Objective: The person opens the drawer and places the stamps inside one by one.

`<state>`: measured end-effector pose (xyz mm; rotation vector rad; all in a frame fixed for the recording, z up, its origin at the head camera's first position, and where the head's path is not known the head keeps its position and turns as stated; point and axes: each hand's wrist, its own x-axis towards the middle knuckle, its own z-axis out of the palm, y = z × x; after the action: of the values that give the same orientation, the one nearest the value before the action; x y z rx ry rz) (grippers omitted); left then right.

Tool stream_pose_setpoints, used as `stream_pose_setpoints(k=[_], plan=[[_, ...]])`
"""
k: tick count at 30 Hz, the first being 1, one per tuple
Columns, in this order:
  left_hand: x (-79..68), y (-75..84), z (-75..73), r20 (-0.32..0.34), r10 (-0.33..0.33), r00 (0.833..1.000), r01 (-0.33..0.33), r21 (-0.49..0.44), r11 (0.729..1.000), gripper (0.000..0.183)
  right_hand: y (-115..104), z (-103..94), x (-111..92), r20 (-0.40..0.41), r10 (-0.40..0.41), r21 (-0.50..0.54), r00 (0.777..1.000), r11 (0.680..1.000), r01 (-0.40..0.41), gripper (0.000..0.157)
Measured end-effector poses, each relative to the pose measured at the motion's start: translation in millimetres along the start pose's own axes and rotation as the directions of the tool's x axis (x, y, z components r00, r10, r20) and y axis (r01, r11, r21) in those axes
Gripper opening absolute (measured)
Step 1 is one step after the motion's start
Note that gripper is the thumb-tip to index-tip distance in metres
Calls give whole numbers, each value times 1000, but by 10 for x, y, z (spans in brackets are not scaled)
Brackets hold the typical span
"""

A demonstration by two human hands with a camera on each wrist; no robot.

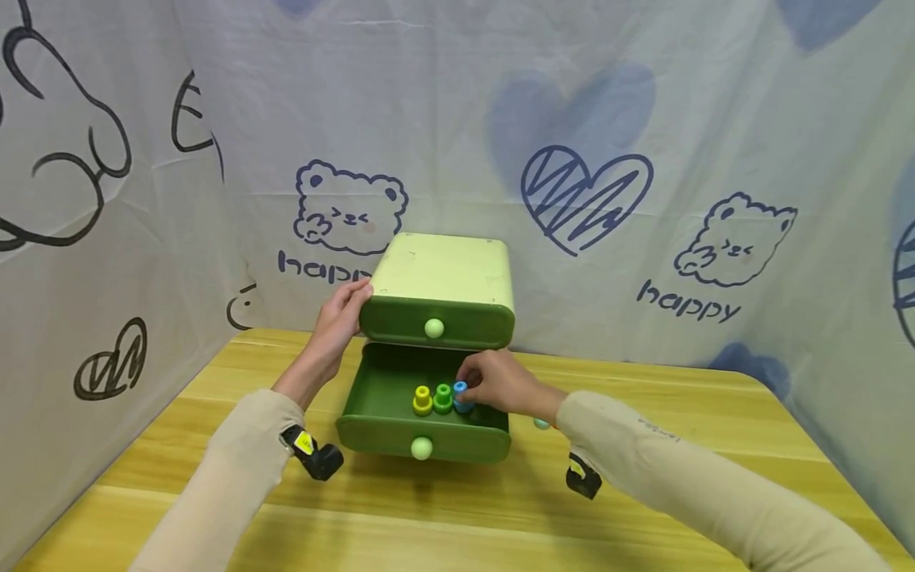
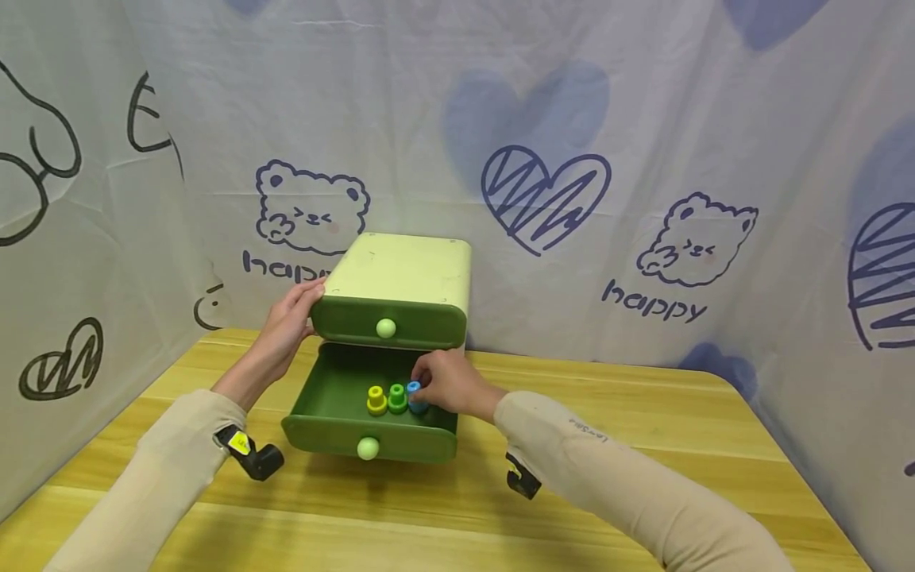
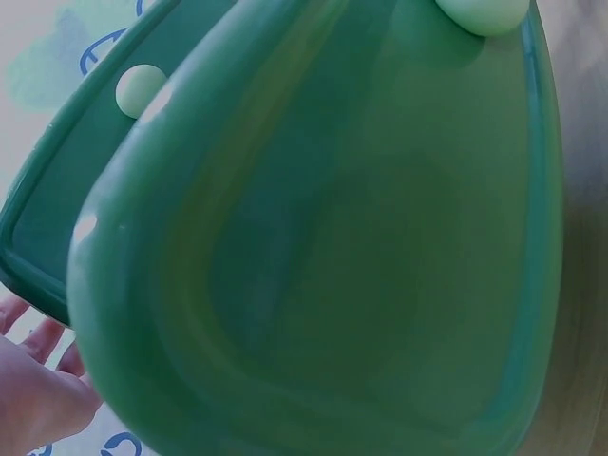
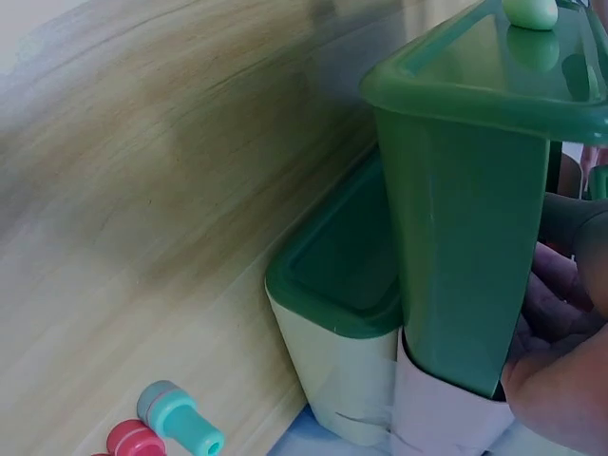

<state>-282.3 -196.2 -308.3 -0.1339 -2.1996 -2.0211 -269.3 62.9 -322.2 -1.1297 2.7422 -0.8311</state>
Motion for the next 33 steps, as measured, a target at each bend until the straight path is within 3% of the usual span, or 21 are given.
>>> stream_pose_setpoints(k=[10,18,29,33], plan=[[-5,-3,-12,-9,-4,1000,4,5,1000,54,-18,-94,-55,15,29,37,999,999,-29,27],[5,-19,6,-10,3,1000,-3,-9,1000,54,-335,-109,-274,-124,53,96,991,995,-41,22],[-2,-4,17,-8,19,1000,-19,0,1000,54,-575,71,-578,-341,29,202,940,978,43,12],[2,-14,21,-10,18,1000,-18,2,1000,55,-621,211,-650,-423,-17,194,906,975,110,8]])
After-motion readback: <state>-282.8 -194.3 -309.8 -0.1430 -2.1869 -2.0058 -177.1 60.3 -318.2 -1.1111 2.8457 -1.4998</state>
